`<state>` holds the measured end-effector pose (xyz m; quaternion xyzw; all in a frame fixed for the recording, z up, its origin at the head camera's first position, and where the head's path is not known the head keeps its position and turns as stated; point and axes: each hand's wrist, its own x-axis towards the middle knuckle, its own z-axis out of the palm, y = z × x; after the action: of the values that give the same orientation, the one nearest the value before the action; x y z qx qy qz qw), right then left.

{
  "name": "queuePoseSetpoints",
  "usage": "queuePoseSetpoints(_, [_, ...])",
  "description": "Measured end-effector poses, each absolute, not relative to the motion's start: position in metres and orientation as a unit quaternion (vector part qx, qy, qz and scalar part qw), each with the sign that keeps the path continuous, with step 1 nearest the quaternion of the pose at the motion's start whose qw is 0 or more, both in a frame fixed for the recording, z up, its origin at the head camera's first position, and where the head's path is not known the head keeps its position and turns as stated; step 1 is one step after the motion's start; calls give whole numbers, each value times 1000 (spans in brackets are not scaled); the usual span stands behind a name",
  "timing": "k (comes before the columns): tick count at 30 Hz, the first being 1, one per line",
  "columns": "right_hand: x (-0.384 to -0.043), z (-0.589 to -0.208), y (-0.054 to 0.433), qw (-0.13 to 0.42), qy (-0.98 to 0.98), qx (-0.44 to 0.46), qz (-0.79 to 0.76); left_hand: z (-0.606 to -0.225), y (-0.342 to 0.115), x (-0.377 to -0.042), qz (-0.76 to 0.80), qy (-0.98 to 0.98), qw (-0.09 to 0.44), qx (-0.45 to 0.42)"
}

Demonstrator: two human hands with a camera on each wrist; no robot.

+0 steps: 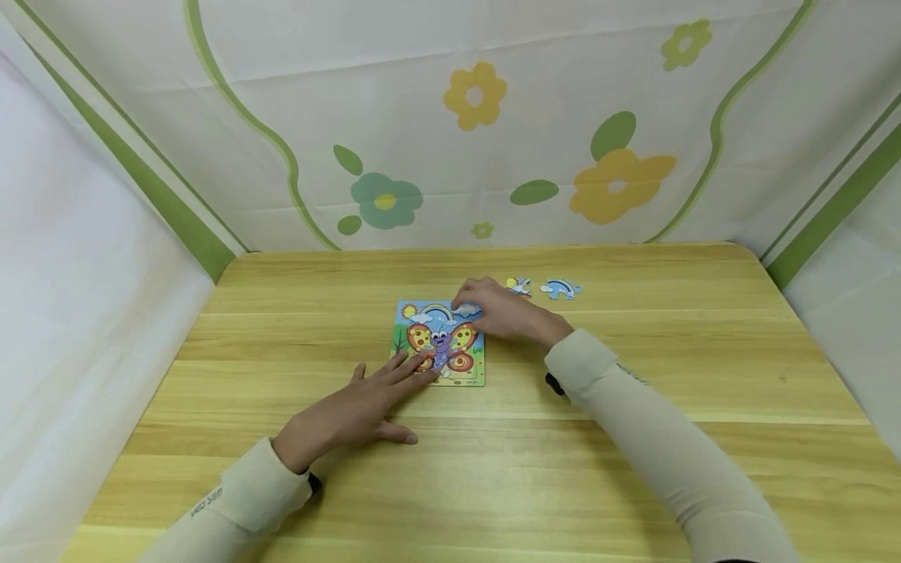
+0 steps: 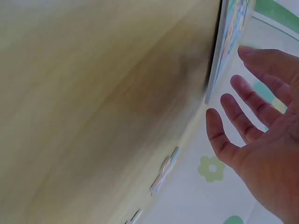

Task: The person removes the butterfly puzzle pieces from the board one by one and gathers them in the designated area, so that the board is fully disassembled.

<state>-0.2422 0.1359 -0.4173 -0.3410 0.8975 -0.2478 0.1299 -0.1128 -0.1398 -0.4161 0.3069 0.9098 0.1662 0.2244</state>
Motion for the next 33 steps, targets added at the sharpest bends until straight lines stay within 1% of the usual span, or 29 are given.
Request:
queuePoseSetpoints(18, [-245,-425,131,140,899,-347,-227,-415,-138,-113,162,910,228,306])
queuePoseSetpoints(33, [-247,-423,128,137,890,-387,-198,-417,-140,-114,168,909,230,304])
